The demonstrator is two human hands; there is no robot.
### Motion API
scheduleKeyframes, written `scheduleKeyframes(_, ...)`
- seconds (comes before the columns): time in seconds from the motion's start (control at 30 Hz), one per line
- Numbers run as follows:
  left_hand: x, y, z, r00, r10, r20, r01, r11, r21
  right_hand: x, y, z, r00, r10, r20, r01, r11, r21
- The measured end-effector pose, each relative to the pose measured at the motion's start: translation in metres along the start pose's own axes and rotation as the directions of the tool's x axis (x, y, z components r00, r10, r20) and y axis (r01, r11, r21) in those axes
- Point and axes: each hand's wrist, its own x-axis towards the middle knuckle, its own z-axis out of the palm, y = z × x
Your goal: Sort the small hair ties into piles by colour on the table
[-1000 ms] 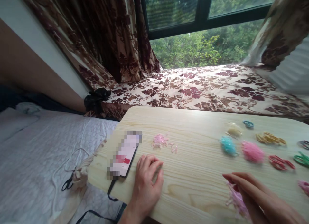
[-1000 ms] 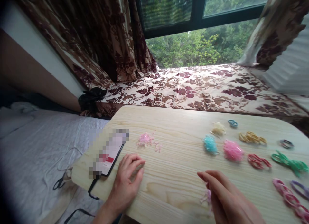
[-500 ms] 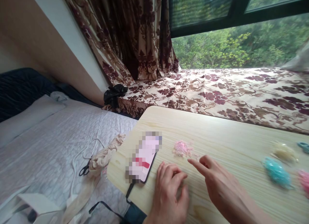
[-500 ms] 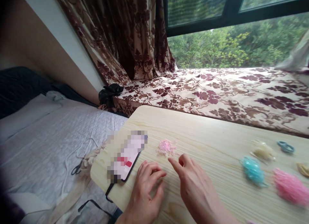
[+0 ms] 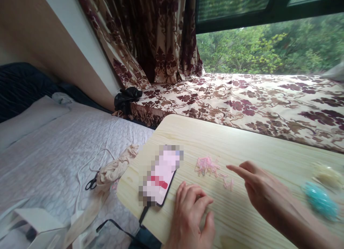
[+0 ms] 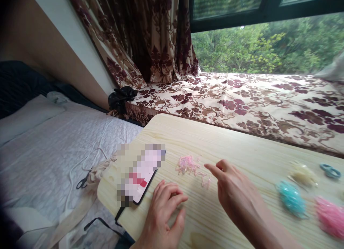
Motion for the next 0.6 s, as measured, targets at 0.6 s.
scheduleKeyframes(0.6,-0.002,-0.014,-0.005,0.986,0.112,0.122,-0.127,0.984,0.128,-0.039,-0.001,0.009,0.999,0.037,0.026,-0.037,0.999,-0.013)
